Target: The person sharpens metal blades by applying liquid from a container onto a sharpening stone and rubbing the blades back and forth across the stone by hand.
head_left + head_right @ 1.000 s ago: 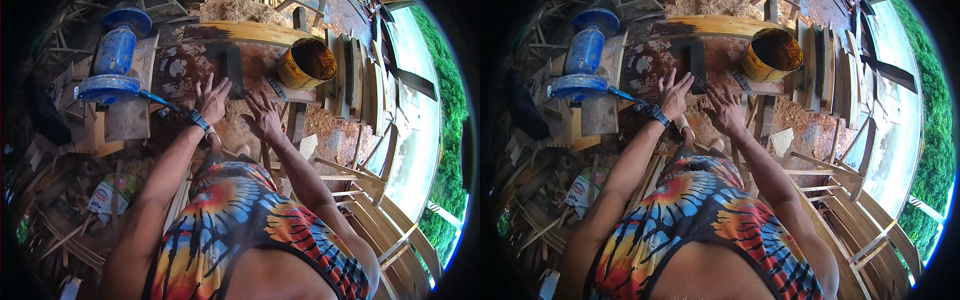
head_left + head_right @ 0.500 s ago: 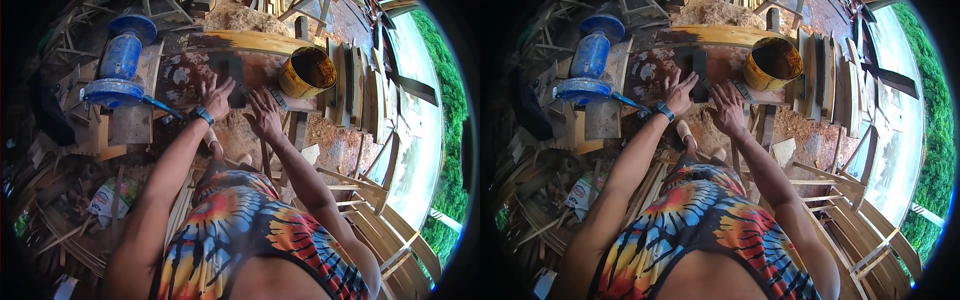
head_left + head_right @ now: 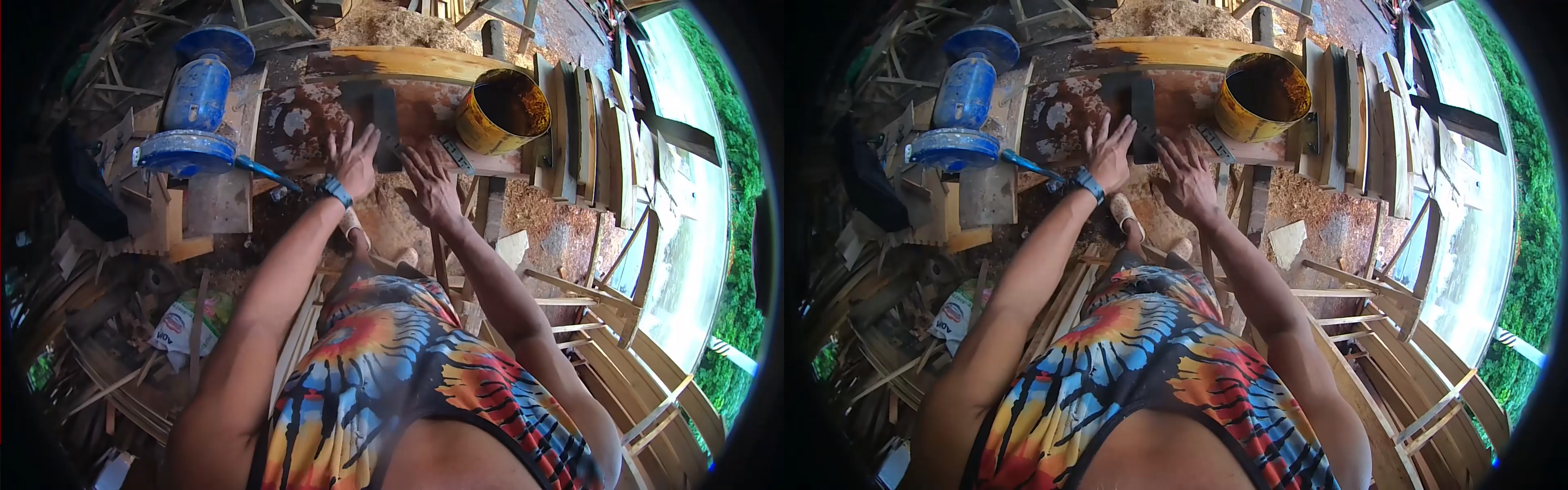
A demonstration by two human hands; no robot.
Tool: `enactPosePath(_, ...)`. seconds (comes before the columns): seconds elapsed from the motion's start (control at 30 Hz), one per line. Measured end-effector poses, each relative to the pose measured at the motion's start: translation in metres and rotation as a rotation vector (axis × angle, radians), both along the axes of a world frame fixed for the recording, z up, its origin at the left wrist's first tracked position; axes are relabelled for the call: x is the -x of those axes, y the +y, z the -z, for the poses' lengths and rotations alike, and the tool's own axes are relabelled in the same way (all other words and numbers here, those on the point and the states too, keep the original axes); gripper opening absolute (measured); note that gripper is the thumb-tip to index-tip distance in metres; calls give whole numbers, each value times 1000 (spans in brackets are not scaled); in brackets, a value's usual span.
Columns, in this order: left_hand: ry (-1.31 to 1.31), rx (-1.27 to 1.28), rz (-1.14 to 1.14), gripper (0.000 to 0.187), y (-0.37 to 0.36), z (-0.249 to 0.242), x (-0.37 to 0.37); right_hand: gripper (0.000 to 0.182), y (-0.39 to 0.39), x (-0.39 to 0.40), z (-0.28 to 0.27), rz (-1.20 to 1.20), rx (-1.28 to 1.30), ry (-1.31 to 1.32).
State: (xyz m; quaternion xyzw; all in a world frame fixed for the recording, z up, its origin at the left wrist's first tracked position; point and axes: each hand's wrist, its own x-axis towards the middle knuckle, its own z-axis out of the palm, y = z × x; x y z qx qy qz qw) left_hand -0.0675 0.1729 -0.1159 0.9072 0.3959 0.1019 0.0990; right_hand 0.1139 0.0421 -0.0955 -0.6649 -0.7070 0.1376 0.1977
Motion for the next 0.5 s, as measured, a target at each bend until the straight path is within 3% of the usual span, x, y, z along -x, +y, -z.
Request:
enactPosePath(0.17,-9,37,-27,68,-55,-4,16,74,-27,4,-7,-39,43,-67)
enactPosePath(0.3,44,84,-59,66,-6,-9,3,71,15,-1,8,-53,-35,-72)
enactPosePath(0.33,24,101,-74,77,5,-13,0,70,33,-3,9,-55,-50,-105)
enactPosePath(0.4,120,61,-65,76,7,-12,0,68,58,3,3,-37,-24,-93)
enactPosePath(0.5,163,13,-34,75,-14,-1,3,69,33,-1,7,-89,-54,-154)
